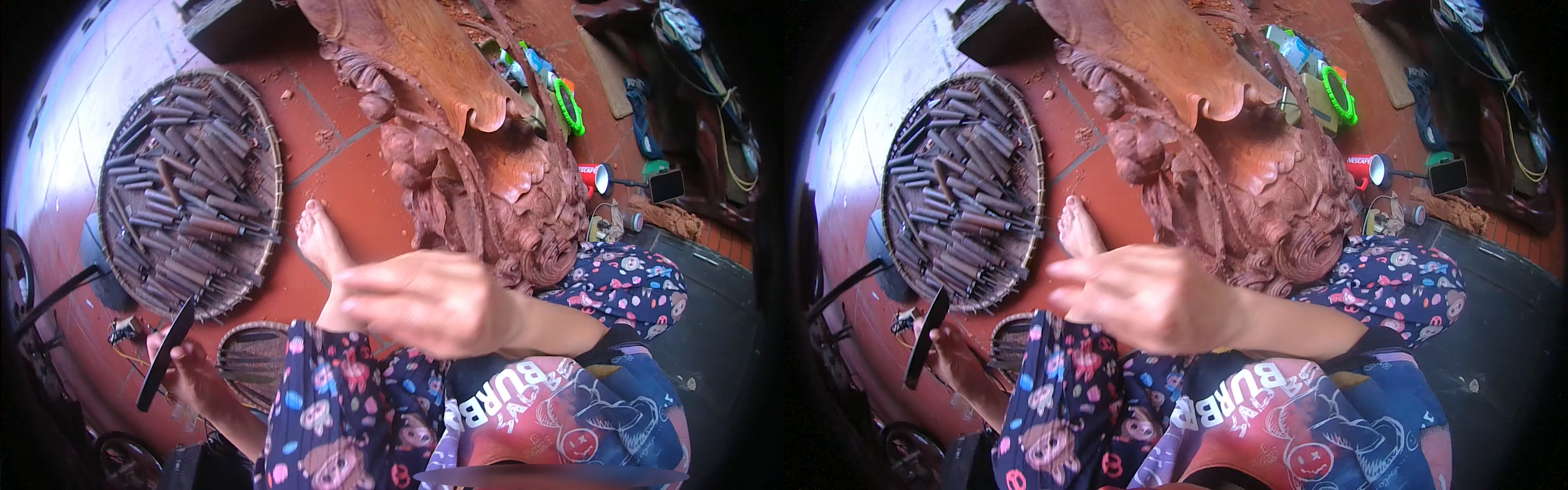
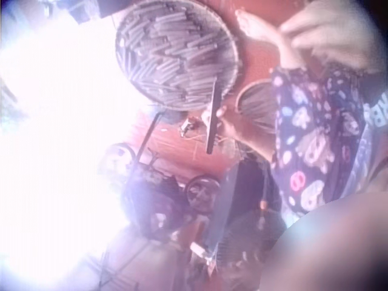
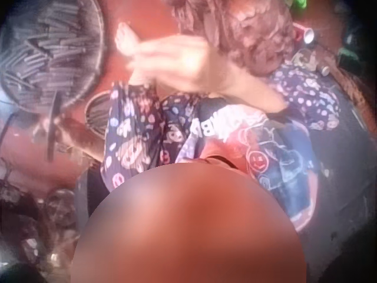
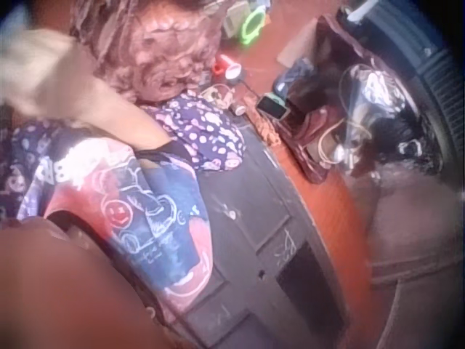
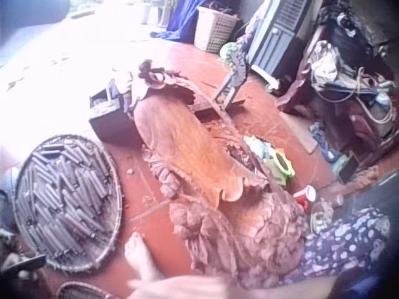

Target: The person carves a large piece of reddish-brown wood using a chisel and a mallet. They repeatedly strike the chisel to shape the wood, occasionally pausing to inspect the work. Later, they apply glue from a bottle to a section of the wood and press a carved piece into place.

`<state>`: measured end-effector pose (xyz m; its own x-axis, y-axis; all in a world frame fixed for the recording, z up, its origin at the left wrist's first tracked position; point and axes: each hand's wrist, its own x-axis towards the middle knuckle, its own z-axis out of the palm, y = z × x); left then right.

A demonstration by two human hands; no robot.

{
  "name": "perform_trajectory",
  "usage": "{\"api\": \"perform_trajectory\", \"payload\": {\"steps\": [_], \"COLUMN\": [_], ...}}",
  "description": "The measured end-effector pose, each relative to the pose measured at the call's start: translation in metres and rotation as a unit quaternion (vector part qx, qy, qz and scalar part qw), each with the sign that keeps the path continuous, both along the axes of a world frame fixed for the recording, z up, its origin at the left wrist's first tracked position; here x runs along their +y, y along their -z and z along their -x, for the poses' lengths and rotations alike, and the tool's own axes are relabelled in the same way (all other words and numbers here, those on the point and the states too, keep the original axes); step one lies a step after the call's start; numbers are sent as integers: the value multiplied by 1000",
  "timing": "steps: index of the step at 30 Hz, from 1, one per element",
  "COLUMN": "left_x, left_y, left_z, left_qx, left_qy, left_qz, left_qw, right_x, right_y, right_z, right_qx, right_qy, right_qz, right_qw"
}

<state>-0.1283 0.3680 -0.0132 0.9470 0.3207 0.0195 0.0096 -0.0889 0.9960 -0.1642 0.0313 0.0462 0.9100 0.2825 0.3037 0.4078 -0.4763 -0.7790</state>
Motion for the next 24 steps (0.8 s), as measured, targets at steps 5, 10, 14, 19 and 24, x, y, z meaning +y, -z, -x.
{"api": "perform_trajectory", "payload": {"steps": [5, 10, 14, 19, 24], "left_x": [93, 149, 150, 73, 48], "left_y": [8, 34, 86, 136, 211], "left_z": [96, 196, 288, 283, 270], "left_qx": [85, 228, 325, 374, 453], "left_qy": [-98, -119, -94, 7, 75], "left_qz": [77, -31, -52, -72, -56], "left_qw": [989, 966, 939, 925, 887], "right_x": [-24, -51, -38, -56, -73], "right_y": [-24, -11, -15, -7, -5], "right_z": [6, 0, 12, 10, 10], "right_qx": [14, 1, 38, 24, 26], "right_qy": [25, 77, 75, 50, 49], "right_qz": [96, 114, 149, 173, 189], "right_qw": [995, 991, 985, 983, 980]}}
